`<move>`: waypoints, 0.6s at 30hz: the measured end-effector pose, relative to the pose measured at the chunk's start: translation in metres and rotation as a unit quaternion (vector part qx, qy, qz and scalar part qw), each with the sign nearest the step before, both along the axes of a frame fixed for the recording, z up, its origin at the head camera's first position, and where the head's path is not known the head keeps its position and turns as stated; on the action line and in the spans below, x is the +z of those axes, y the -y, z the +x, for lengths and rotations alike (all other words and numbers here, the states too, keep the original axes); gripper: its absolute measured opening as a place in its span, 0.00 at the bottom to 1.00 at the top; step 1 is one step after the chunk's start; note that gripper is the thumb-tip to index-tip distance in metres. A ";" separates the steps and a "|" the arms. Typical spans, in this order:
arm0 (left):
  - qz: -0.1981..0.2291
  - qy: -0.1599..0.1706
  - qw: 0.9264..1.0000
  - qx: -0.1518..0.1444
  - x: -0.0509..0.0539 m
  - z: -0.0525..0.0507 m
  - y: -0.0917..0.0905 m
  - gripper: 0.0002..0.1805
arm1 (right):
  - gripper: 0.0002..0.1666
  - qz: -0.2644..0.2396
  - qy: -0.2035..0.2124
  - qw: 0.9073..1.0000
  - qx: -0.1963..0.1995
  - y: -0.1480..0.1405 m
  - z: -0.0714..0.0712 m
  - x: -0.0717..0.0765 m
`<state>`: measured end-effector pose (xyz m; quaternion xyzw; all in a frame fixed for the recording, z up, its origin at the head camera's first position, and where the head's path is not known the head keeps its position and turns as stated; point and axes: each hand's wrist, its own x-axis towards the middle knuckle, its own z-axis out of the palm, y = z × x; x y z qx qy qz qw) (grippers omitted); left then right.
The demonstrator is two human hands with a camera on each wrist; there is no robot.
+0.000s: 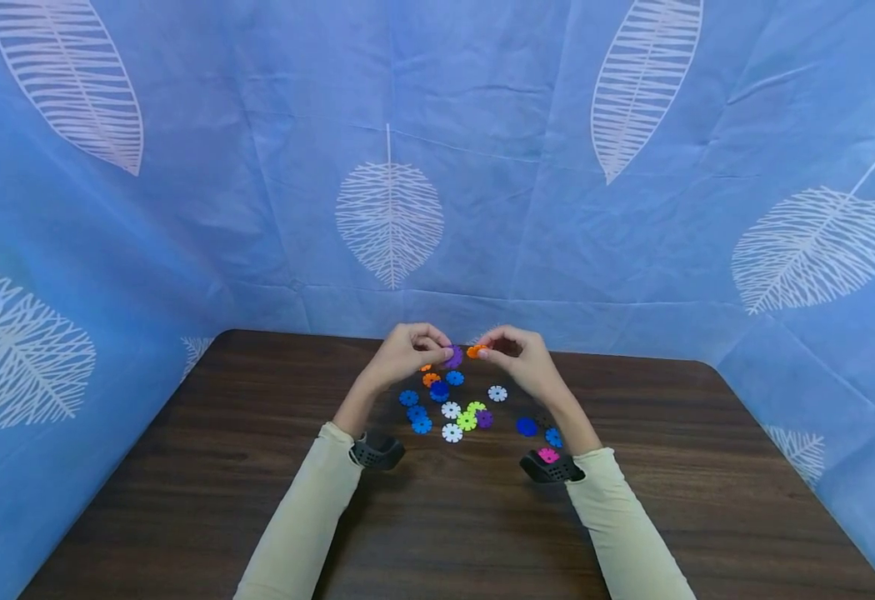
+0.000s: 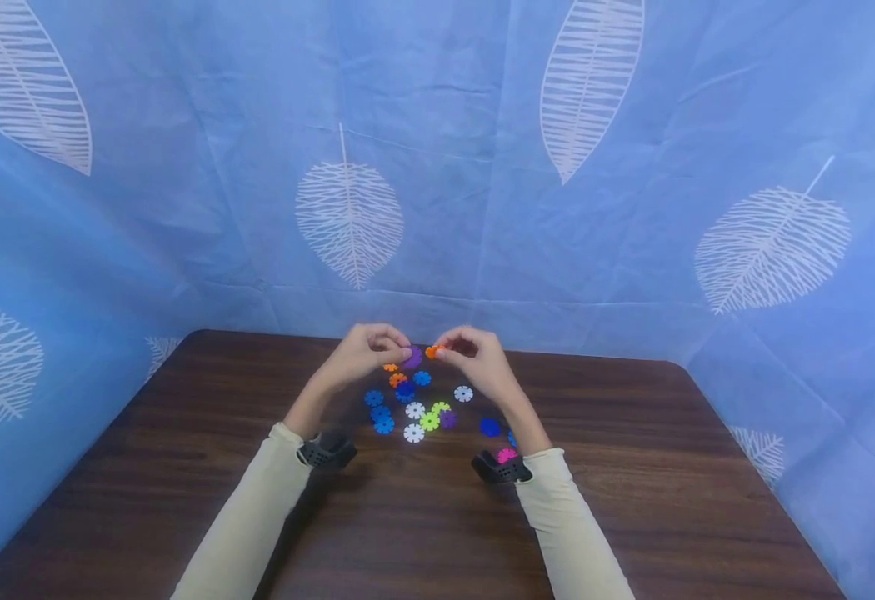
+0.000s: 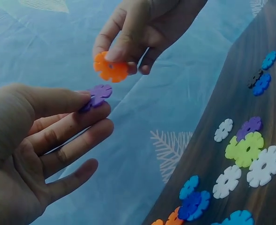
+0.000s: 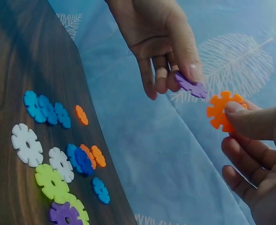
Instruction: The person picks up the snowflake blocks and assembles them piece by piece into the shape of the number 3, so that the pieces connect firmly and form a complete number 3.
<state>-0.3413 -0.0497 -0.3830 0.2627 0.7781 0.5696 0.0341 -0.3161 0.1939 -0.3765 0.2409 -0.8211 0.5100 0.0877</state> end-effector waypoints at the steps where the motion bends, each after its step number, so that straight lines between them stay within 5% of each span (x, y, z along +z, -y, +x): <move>1: 0.002 0.000 1.000 0.004 0.000 0.000 0.000 0.09 | 0.07 -0.003 -0.005 1.000 -0.005 0.001 -0.001 -0.001; 9: 0.032 0.000 0.999 0.038 0.000 0.003 -0.003 0.09 | 0.05 -0.023 -0.026 0.999 -0.018 0.004 -0.002 -0.004; 18: 0.050 0.015 0.998 0.037 0.000 0.008 -0.005 0.10 | 0.06 -0.040 -0.020 0.999 -0.020 0.007 0.004 -0.001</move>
